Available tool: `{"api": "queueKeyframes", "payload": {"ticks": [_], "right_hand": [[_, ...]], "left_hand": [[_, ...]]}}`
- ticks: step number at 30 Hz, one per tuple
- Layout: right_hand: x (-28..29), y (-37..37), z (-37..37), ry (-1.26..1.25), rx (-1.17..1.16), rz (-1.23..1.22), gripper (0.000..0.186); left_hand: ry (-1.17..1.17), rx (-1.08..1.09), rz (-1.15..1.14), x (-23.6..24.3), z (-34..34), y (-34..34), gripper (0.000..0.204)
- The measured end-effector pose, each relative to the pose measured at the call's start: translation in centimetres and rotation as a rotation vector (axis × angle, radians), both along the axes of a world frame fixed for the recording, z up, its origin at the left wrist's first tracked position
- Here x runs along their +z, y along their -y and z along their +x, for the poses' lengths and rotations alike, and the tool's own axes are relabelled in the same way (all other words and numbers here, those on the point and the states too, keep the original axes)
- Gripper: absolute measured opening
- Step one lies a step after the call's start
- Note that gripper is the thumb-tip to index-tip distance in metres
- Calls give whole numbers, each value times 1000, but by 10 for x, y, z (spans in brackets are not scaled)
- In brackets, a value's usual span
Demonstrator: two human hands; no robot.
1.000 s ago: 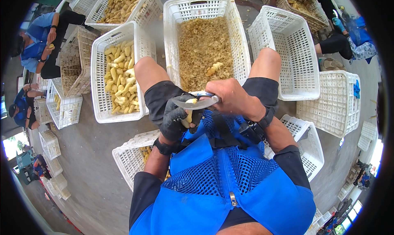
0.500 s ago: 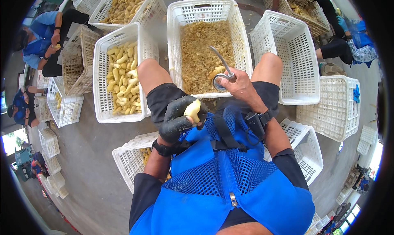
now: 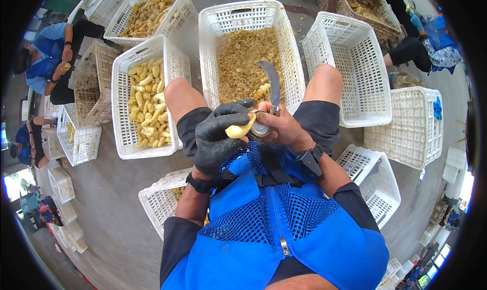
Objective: The person sits on the floor and peels cassava roots using a curved knife, placing the peeled pieces into a white basket. They pick up new cassava roots from a nearby basket and continue peeling them.
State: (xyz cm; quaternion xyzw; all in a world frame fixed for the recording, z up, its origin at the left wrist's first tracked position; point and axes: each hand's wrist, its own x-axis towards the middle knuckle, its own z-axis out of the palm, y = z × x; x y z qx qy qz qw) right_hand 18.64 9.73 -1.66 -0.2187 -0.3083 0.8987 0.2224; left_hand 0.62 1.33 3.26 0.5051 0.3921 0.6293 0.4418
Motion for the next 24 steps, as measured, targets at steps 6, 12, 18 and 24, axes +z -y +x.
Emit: {"api": "queueKeyframes", "payload": {"ticks": [6,12,18,24], "right_hand": [[7,-2,1,-67,-98,-31,19],[0,-5,0,-53,-68,33,19],[21,-4,-5,93,-154,86,18],[22,-14,1,214,-211,234,20]], "left_hand": [[0,30,39,-6,-6,3,37],[-1,-13,31,-12,-3,3,38],[-51,41,-139,-5,3,7,56],[46,-33,-335,-21,4,19,61]]}}
